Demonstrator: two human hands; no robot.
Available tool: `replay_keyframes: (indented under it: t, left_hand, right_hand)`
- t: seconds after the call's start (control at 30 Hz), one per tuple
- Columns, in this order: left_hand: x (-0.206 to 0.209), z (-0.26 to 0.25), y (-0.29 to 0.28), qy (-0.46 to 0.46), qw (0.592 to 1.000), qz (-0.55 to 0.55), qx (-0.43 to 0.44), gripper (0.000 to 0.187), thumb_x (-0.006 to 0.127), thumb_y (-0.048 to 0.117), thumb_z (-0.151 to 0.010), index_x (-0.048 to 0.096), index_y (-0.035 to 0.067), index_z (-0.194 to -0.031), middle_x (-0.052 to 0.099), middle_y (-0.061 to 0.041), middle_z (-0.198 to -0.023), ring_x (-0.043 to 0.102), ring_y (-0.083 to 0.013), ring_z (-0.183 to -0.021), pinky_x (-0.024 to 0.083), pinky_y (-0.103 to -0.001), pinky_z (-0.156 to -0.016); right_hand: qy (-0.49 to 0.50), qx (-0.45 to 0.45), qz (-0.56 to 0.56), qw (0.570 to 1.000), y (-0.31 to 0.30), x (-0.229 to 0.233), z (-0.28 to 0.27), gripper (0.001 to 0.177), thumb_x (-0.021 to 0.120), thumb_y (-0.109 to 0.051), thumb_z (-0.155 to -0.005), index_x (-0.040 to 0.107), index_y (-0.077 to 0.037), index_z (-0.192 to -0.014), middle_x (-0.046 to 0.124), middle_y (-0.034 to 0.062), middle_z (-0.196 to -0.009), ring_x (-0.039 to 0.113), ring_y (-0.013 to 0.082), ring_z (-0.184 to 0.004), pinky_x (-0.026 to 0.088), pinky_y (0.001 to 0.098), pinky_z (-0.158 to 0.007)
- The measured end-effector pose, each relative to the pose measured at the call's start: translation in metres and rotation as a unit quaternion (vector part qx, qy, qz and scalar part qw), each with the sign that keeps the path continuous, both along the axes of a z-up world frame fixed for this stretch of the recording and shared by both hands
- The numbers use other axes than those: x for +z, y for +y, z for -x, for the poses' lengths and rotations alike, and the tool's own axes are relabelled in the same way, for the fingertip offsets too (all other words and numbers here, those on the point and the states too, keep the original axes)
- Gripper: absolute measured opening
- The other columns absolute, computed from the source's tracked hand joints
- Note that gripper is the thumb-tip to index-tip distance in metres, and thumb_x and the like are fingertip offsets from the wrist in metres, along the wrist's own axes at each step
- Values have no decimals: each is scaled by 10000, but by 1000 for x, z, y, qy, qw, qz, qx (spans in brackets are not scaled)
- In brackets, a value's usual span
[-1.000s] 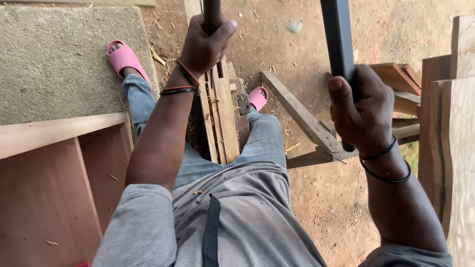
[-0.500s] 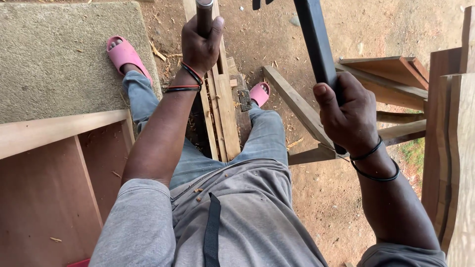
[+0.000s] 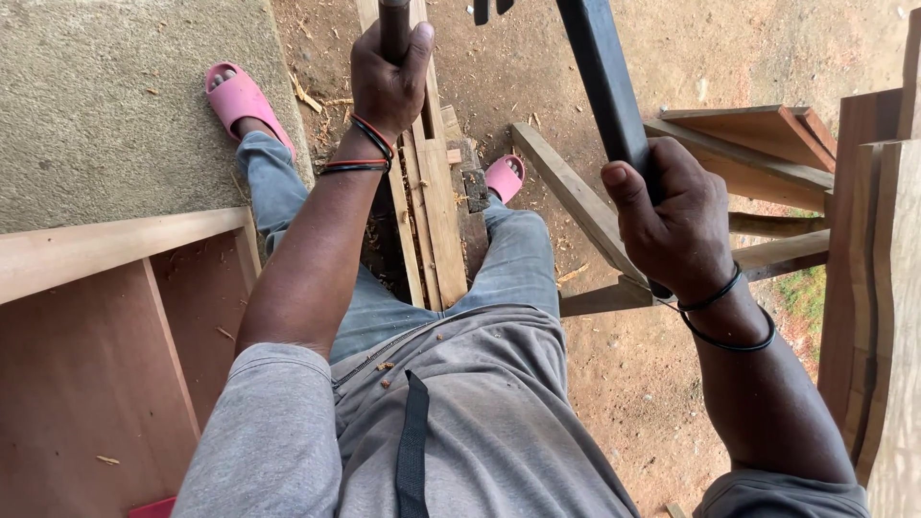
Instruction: Using a hammer and a chisel to carve out a slot in a wooden beam.
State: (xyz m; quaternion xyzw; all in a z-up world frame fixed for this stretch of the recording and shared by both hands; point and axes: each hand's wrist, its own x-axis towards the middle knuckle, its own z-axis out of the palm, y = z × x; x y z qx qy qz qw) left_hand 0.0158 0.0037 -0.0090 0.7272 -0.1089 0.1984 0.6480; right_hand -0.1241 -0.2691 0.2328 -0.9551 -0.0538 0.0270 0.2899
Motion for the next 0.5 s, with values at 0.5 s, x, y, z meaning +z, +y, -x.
replay_keyframes:
  t: [0.5]
  left_hand:
    - [4,7,-5,-37,998,-29,39,339,609,351,-1113,640,41,-980,639,-68,-702,698,-205,-662,539,-361,-624]
  right_hand:
    - [-24,24,-8,999,10,2,-2,353,677,-359,-1122,620,-30,-1010,561,86,-693,592,176,-632,452,349,-607]
